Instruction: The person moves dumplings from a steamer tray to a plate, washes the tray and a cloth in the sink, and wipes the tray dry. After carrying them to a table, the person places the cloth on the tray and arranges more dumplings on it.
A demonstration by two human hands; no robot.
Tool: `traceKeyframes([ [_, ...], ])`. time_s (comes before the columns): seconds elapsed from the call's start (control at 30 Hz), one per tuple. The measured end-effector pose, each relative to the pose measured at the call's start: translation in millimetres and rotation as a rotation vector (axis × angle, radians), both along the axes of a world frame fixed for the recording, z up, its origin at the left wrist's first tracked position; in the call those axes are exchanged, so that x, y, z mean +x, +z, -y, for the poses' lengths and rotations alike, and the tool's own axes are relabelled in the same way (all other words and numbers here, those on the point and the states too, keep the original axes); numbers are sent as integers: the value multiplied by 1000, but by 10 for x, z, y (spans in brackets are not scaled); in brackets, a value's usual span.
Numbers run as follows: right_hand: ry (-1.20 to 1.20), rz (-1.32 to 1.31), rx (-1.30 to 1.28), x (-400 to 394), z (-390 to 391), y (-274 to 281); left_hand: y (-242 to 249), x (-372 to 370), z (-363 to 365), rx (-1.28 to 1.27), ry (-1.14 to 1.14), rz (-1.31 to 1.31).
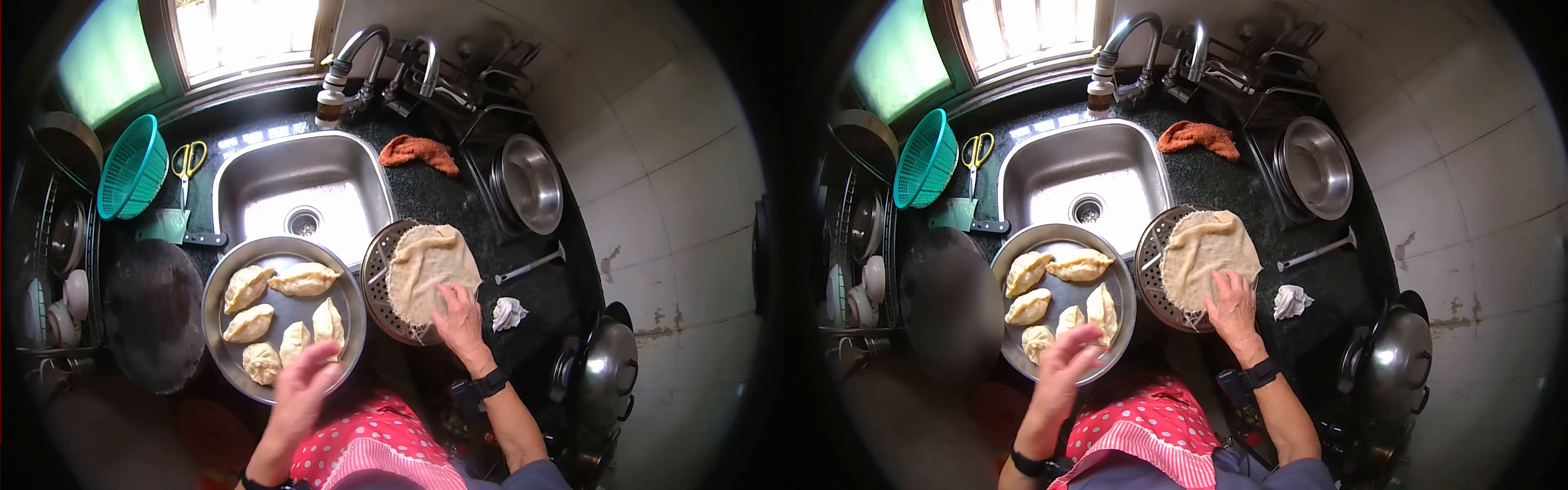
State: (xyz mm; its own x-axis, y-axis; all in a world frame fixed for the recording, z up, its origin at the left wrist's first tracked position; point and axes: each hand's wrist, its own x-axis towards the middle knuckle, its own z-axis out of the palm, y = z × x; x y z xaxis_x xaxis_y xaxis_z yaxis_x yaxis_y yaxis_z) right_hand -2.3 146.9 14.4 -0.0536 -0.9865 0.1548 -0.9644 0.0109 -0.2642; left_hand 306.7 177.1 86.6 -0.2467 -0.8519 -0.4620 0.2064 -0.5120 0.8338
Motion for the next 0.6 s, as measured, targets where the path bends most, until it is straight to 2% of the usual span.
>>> traceKeyframes([
  [0.03, 34, 2, 34, -20, -9, -28, -60, -180, -14, 113, -61, -108],
  [0.07, 71, 5, 65, -41, -2, -62, -185, -350, -41, 182, -157, -105],
  [0.17, 178, -3, -4, -174, 18, -271, -503, -762, -174, 536, -137, -218],
  [0.23, 171, -81, -11, -233, 37, -312, -516, -828, -215, 641, -84, -330],
  [0.37, 43, -123, 2, -461, 76, -335, -464, -455, -508, 612, 6, -267],
  [0.4, 56, -106, 8, -482, 81, -300, -429, -303, -640, 610, 62, -280],
  [0.43, 66, -91, 13, -493, 85, -247, -339, -154, -723, 643, 107, -178],
  [0.5, 67, -78, 41, -493, 89, -202, -426, 221, -988, 607, 318, -131],
  [0.57, 76, -62, 53, -500, 97, -214, -503, 376, -1080, 501, 643, -12],
  [0.6, 81, 2, 13, -487, 108, -201, -453, 392, -1007, 504, 723, -39],
])
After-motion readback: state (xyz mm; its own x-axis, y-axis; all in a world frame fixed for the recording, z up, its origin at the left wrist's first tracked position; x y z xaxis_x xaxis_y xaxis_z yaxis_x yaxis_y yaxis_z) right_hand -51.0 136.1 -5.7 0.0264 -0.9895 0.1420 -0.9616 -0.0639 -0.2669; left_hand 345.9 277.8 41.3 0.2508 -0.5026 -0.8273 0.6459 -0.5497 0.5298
